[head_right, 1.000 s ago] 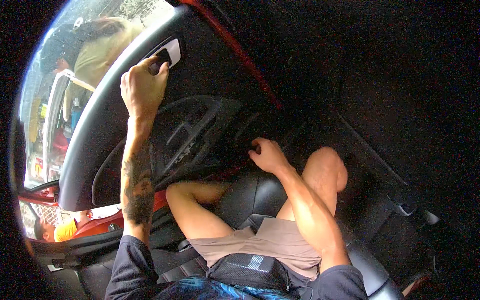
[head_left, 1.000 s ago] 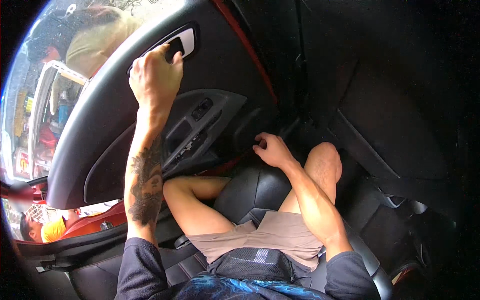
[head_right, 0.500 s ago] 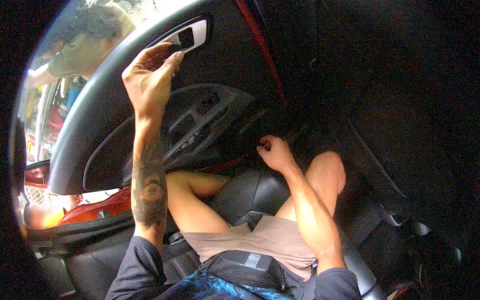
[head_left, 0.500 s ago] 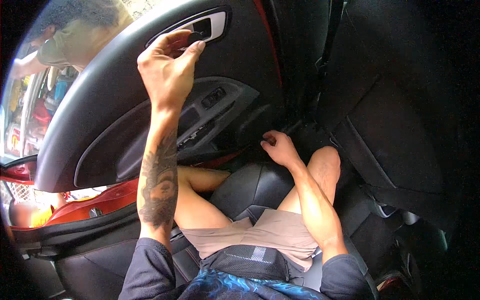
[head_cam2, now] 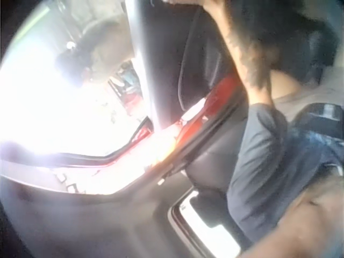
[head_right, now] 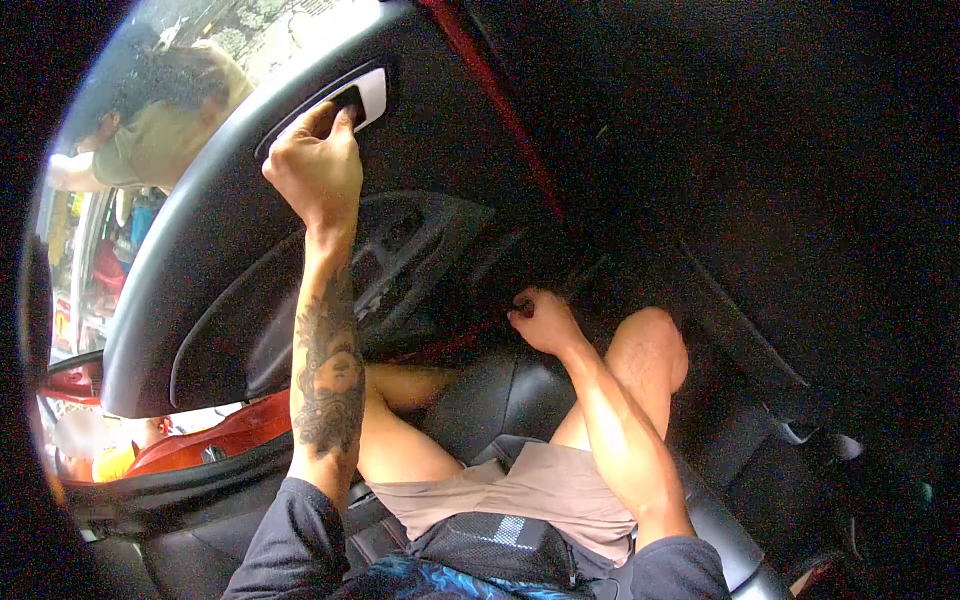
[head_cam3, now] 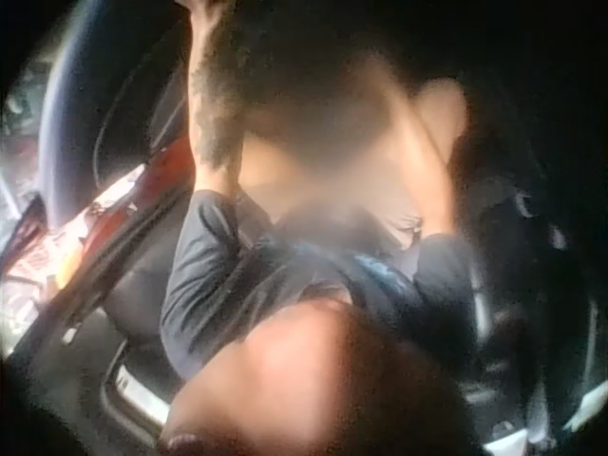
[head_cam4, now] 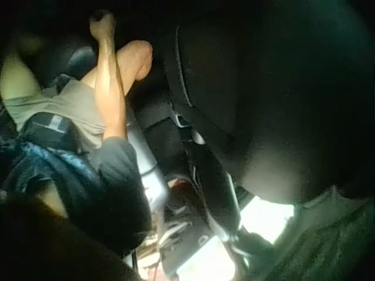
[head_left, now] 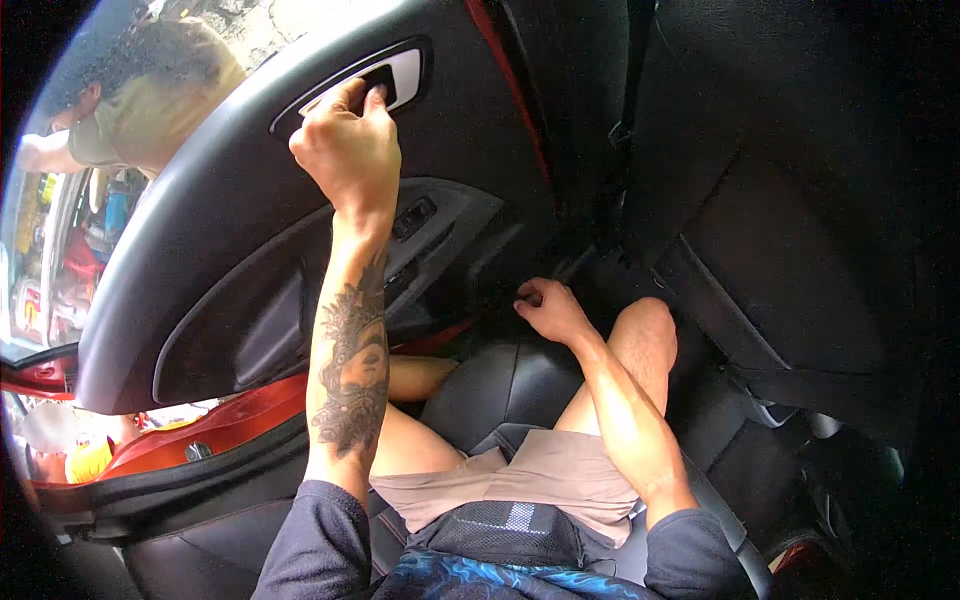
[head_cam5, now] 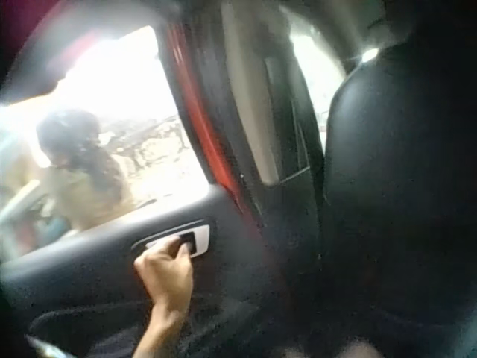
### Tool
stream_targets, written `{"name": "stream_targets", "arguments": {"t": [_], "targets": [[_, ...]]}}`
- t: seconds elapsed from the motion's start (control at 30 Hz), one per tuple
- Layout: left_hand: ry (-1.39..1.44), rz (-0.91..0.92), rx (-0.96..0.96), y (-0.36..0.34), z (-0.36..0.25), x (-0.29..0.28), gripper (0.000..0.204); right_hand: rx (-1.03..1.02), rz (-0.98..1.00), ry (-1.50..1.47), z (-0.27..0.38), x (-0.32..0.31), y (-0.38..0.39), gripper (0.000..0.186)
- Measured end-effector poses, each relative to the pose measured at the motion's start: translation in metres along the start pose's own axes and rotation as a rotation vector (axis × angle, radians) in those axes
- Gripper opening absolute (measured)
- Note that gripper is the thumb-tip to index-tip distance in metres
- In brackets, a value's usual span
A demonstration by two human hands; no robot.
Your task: The recorder is repairing an internal car door handle using a screwdriver.
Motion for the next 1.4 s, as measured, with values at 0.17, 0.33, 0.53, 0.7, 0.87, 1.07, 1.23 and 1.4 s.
{"name": "stream_targets", "arguments": {"t": [0.17,0.33,0.53,0.7,0.87,1.07,1.23,1.4], "targets": [[-0.067,-0.057,0.015,-0.001,-0.007,0.006,0.015,0.024,0.053,-0.007,-0.002,0.003,-0.004,0.035],[-0.093,-0.159,0.013,0.004,-0.013,0.007,0.012,-0.047,0.04,-0.016,0.0,0.008,-0.011,0.034],[-0.095,-0.275,0.026,0.012,-0.012,0.01,0.011,-0.048,0.075,0.018,-0.005,0.015,-0.02,0.035],[-0.142,-0.243,-0.052,0.018,-0.007,0.012,0.01,-0.067,0.099,0.019,-0.004,0.014,-0.022,0.036],[-0.123,-0.239,-0.153,0.014,-0.005,0.006,0.016,-0.057,0.074,0.021,-0.002,0.012,-0.022,0.036],[-0.231,-0.134,-0.244,0.012,-0.007,0.006,0.019,0.04,0.146,0.021,-0.008,0.014,-0.021,0.039],[-0.194,-0.063,-0.258,0.008,-0.004,0.009,0.017,0.038,0.157,0.024,-0.008,0.013,-0.021,0.041],[-0.101,-0.214,-0.276,0.01,-0.006,0.005,0.015,0.019,0.143,0.002,-0.007,0.015,-0.02,0.042]]}}
Point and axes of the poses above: each hand's wrist, its own y-axis away from the middle knuckle, its own x-axis out of the palm, z = x × y, the point moved 8 cm from there along -y, towards the middle knuckle, and after that the axes turned 12 degrees about x, right-handed, at the moved point
